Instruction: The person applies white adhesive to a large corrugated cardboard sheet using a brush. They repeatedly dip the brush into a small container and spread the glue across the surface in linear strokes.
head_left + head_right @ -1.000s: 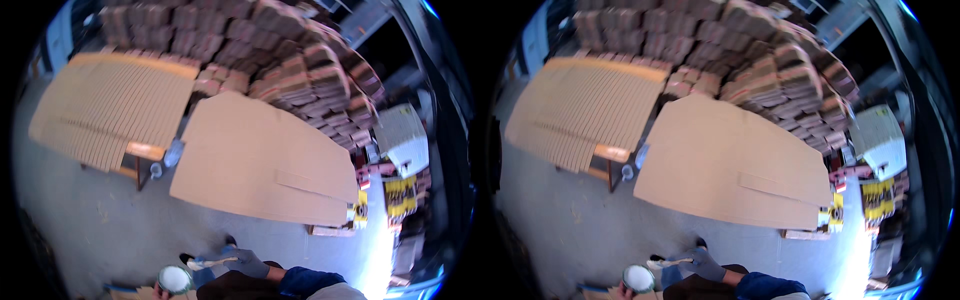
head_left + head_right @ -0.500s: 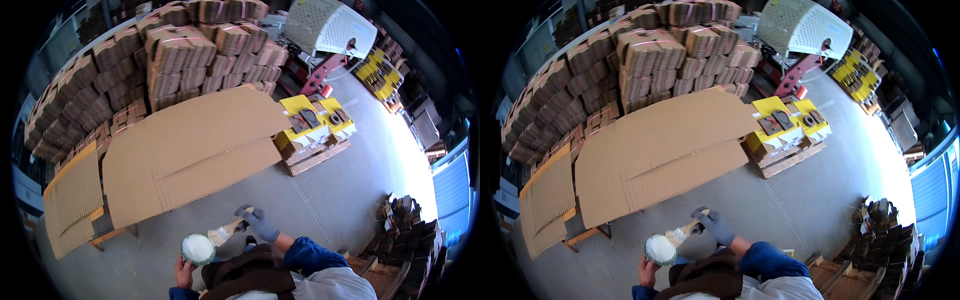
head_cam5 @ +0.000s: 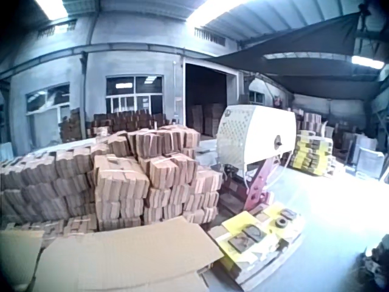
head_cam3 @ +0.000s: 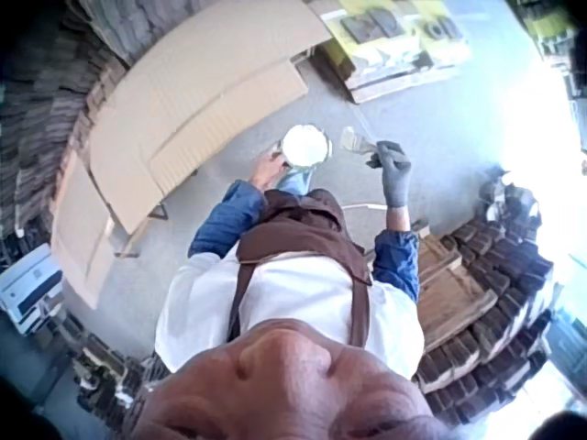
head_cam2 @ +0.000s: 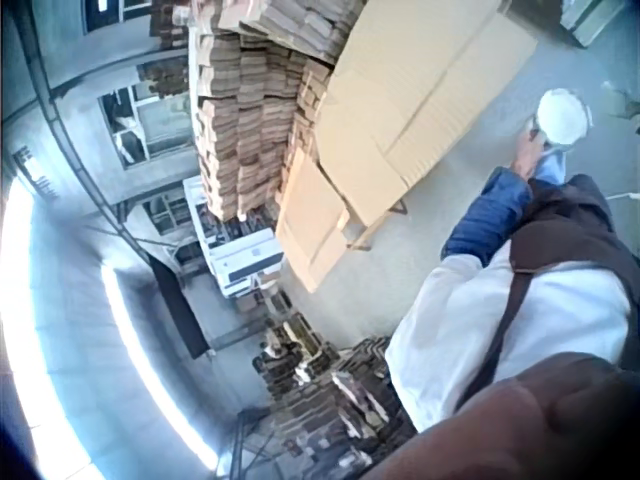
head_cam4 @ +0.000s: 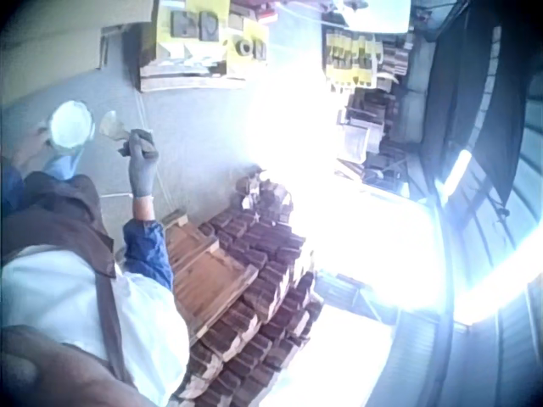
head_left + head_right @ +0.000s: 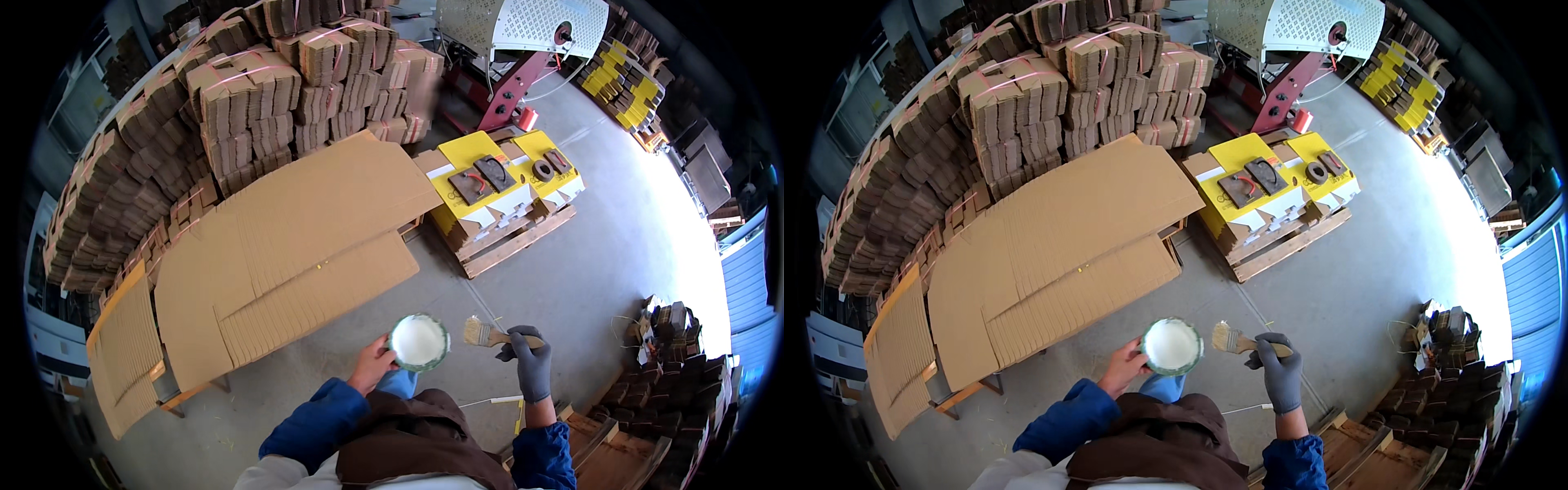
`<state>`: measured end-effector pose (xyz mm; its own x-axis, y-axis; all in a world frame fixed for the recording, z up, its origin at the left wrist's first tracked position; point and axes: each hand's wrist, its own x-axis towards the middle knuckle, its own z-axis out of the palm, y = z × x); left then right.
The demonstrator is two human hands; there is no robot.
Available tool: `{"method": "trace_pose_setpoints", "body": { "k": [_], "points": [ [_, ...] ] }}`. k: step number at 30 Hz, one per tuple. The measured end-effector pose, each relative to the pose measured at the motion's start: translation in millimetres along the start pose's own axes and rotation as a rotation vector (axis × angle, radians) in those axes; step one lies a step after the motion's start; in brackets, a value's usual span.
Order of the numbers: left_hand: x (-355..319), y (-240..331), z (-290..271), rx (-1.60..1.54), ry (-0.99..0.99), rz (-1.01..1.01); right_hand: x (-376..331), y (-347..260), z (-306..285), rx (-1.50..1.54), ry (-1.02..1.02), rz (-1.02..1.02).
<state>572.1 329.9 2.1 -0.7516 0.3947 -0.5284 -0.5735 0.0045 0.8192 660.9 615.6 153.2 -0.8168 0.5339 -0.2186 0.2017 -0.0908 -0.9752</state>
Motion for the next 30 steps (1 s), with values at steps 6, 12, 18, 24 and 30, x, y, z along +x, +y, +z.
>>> {"method": "trace_pose_setpoints", "body": {
  "k": [6,12,18,24,30],
  "points": [
    [91.2,28.2,58.0,0.081,-0.093,0.122,59.7,-27.4,17.0,-0.249,0.013,0.017],
    [153.7,49.4,111.2,0.138,-0.146,0.057,140.5,-2.5,14.2,-0.549,0.078,-0.057],
    [200.7,59.6,155.5,0.233,-0.132,0.032,199.2,12.8,-7.6,-0.788,0.016,-0.130],
    [241.7,46.9,210.2,0.239,-0.065,-0.013,257.8,50.0,-54.3,-0.726,-0.067,-0.063],
    [288.0,27.5,260.7,0.281,0.002,-0.047,307.2,76.4,-92.6,-0.976,-0.215,-0.161]
  ]
}}
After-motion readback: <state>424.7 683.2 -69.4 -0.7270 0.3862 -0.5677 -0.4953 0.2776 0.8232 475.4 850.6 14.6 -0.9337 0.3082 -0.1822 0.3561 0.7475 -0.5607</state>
